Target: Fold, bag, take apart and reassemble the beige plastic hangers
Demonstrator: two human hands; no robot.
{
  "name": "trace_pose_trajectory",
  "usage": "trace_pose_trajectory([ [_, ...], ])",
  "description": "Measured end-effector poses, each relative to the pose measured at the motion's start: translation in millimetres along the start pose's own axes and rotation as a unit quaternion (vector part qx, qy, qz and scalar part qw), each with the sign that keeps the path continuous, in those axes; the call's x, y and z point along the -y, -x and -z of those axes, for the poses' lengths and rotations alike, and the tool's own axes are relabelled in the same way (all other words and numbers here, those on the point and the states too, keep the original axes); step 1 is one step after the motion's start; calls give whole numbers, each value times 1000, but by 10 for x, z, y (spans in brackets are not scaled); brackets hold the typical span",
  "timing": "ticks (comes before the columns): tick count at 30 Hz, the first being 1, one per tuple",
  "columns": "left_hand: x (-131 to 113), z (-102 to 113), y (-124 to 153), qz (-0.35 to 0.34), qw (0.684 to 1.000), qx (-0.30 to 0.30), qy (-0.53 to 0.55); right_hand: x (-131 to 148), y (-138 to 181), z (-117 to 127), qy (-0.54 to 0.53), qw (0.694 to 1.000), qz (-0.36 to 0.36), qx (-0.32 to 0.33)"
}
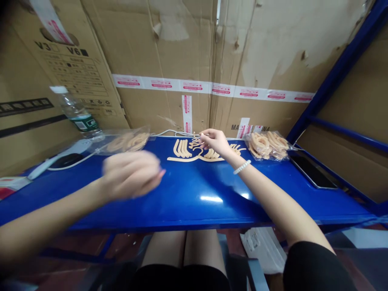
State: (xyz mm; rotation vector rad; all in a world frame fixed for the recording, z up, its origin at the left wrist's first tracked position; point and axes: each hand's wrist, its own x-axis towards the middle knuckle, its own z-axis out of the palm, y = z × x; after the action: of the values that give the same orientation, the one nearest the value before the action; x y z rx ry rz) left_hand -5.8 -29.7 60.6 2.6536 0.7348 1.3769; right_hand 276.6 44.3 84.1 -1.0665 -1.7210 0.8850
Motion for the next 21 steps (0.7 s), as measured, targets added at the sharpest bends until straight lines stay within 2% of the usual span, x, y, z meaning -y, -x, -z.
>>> trace_pose_trajectory([
  [2, 215, -67, -134, -19, 990, 101, -92, -11, 126, 32, -66, 998, -21, 4],
  [5, 648, -205, -269, 17, 965, 218, -143, -78, 274, 21, -141, 989, -51, 4],
  [8, 1004, -323, -260, 34, 960, 243, -136, -173, 353, -46, -195, 978, -71, -6],
  [11, 1177, -366, -170, 32, 959, 248, -133, -240, 375, -128, -233, 969, -80, -14],
  [18, 1252, -358, -80, 36, 956, 259, -130, -225, 424, -243, -295, 950, -105, -9],
  [21, 1234, -367, -94, 61, 955, 256, -138, -214, 476, -273, -311, 943, -118, -14],
])
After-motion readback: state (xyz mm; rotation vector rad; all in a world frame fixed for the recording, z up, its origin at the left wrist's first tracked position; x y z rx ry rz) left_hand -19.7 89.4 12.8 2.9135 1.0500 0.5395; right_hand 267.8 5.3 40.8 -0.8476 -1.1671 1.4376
